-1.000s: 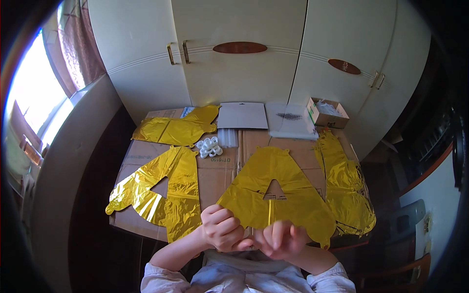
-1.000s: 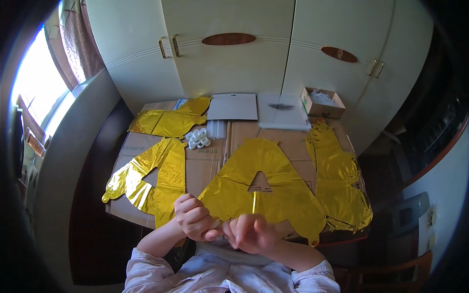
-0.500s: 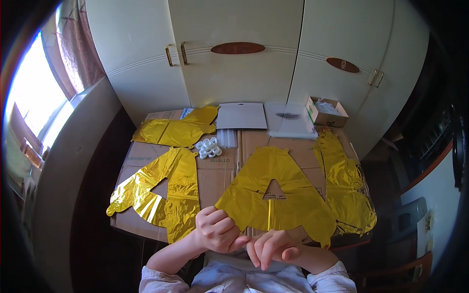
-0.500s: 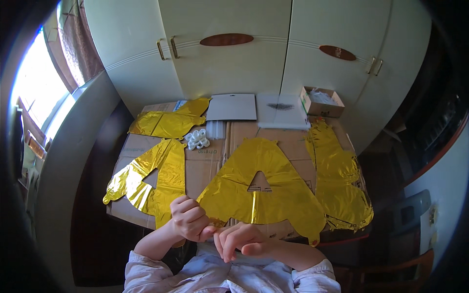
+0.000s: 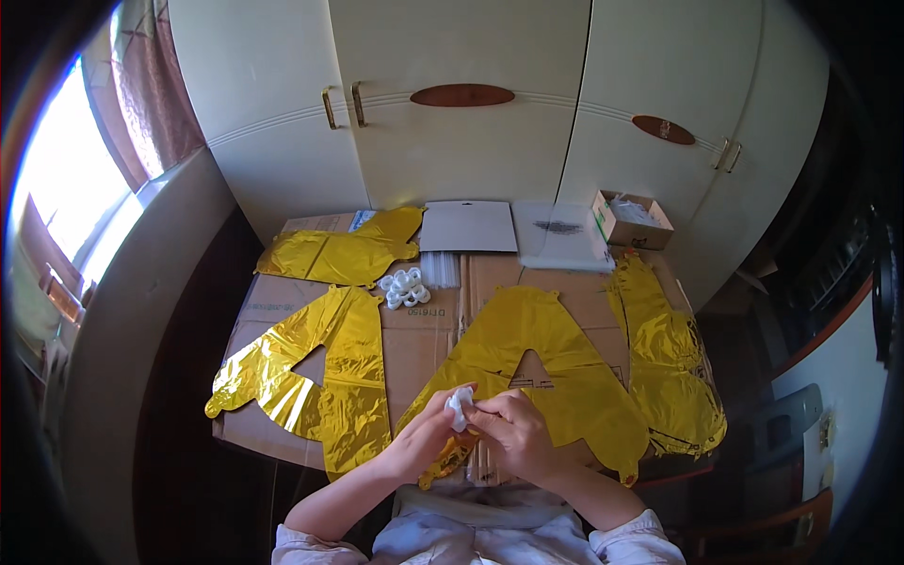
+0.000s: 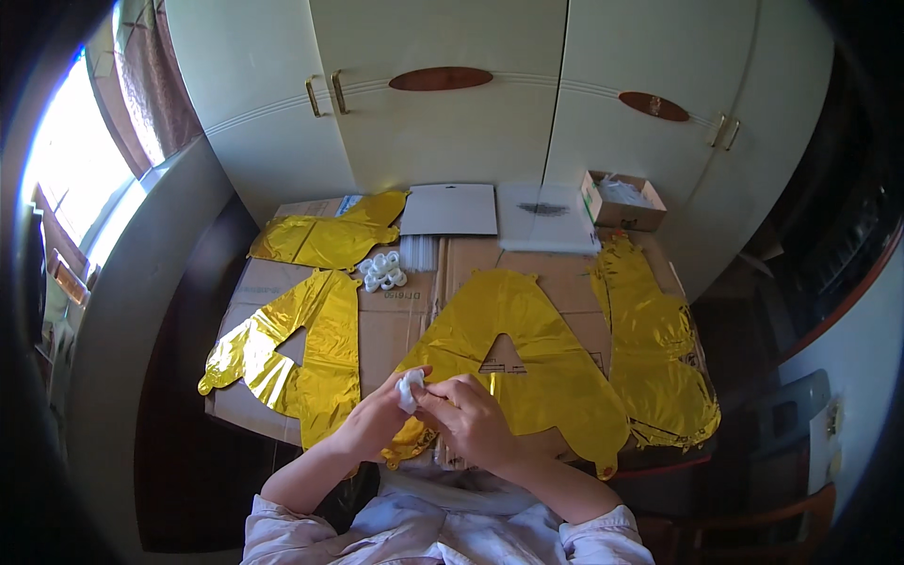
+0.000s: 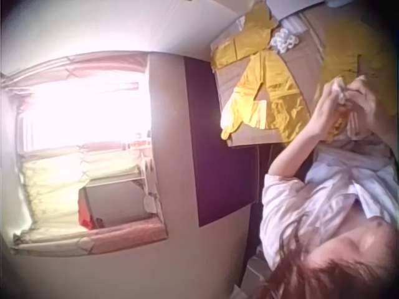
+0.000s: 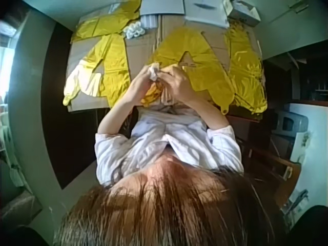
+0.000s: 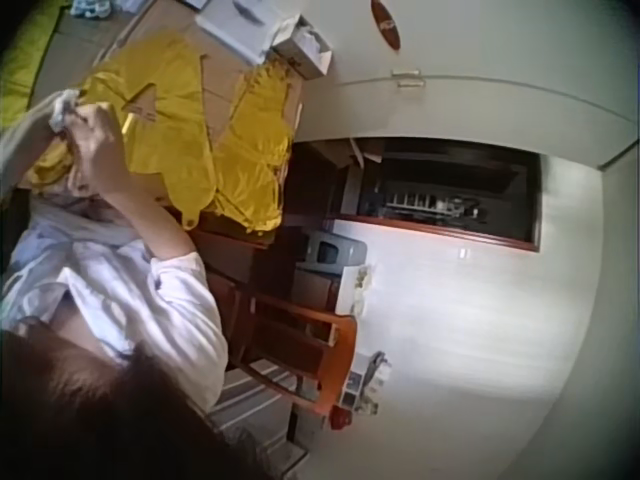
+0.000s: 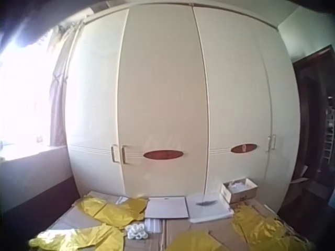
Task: Folding gold foil balloons on a workspace table.
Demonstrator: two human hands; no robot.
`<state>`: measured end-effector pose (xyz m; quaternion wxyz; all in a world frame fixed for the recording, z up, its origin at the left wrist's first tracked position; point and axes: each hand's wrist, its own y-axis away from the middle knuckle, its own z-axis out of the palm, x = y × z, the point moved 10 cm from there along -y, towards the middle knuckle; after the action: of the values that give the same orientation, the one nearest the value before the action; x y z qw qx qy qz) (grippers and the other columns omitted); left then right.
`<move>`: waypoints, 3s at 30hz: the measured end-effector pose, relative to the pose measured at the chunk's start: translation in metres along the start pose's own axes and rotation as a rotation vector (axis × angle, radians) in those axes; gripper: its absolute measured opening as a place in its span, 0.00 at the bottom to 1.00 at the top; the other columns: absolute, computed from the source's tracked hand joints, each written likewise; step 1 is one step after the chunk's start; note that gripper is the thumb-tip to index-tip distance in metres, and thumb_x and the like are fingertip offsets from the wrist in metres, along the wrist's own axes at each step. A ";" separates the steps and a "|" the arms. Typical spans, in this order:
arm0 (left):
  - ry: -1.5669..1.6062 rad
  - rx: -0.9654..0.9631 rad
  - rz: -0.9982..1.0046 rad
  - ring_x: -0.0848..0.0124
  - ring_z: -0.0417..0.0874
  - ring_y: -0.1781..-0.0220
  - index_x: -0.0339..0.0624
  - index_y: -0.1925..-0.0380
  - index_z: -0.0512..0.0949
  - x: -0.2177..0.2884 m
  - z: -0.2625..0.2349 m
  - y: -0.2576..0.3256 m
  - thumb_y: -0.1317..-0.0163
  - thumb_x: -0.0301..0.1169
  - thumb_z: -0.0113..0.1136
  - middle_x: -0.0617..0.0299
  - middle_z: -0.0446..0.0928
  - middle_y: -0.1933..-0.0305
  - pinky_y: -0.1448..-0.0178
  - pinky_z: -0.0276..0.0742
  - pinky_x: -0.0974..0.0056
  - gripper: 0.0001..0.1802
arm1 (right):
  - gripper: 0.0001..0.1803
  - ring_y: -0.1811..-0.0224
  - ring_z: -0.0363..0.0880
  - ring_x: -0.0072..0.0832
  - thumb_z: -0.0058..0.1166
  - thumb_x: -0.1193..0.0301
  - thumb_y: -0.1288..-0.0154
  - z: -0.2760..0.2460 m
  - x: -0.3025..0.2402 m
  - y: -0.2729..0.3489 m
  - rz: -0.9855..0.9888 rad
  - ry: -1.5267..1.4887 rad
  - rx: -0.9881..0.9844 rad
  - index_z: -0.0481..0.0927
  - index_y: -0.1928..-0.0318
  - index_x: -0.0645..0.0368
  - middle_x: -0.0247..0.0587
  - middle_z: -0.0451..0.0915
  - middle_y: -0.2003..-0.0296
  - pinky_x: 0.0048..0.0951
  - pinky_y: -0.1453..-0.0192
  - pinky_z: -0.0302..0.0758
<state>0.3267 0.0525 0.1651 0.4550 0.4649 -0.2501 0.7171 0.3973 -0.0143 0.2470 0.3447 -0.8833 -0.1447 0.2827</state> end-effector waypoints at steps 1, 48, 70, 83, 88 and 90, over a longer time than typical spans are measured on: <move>-0.290 0.007 -0.005 0.74 0.68 0.37 0.39 0.30 0.57 0.000 -0.009 0.001 0.24 0.43 0.42 0.60 0.69 0.40 0.34 0.63 0.67 0.29 | 0.21 0.60 0.77 0.35 0.65 0.77 0.50 0.001 0.002 0.001 -0.012 0.008 -0.014 0.82 0.51 0.59 0.39 0.78 0.61 0.32 0.56 0.76; -1.666 0.276 0.591 0.52 0.70 0.38 0.45 0.60 0.78 0.083 -0.096 -0.107 0.48 0.29 0.64 0.55 0.73 0.47 0.37 0.66 0.48 0.14 | 0.09 0.70 0.82 0.33 0.66 0.73 0.41 -0.197 -0.111 -0.034 -0.232 -1.535 0.894 0.77 0.64 0.49 0.43 0.82 0.71 0.29 0.66 0.73; -1.875 -0.428 0.342 0.47 0.57 0.25 0.50 0.32 0.64 -0.030 -0.002 -0.075 0.36 0.57 0.52 0.49 0.61 0.28 0.26 0.51 0.40 0.37 | 0.10 0.50 0.77 0.39 0.55 0.65 0.35 -0.225 -0.038 0.021 -0.039 -0.369 0.243 0.77 0.56 0.56 0.43 0.79 0.55 0.39 0.45 0.72; -1.799 -0.440 0.389 0.48 0.59 0.26 0.52 0.34 0.67 -0.019 0.019 -0.082 0.39 0.52 0.59 0.50 0.63 0.30 0.27 0.54 0.39 0.35 | 0.22 0.30 0.65 0.40 0.61 0.57 0.38 -0.175 0.216 0.223 0.656 0.381 -0.201 0.82 0.46 0.52 0.39 0.74 0.38 0.43 0.27 0.58; -1.726 -0.553 0.527 0.49 0.61 0.27 0.51 0.37 0.70 -0.026 0.069 -0.107 0.39 0.50 0.60 0.51 0.64 0.31 0.28 0.57 0.40 0.32 | 0.16 0.33 0.69 0.38 0.59 0.61 0.35 -0.179 0.228 0.232 0.672 0.360 -0.110 0.85 0.51 0.53 0.39 0.80 0.44 0.43 0.28 0.60; -1.697 -0.612 0.597 0.50 0.62 0.27 0.50 0.38 0.70 -0.029 0.091 -0.118 0.38 0.49 0.60 0.51 0.65 0.31 0.29 0.58 0.41 0.31 | 0.14 0.40 0.76 0.35 0.58 0.63 0.34 -0.187 0.231 0.230 0.660 0.317 -0.022 0.85 0.53 0.55 0.41 0.83 0.50 0.39 0.34 0.67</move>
<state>0.4753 0.0233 0.1725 0.0217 0.6083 -0.7827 0.1301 0.7081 -0.1746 0.1086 0.2438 -0.9189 0.2003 0.2367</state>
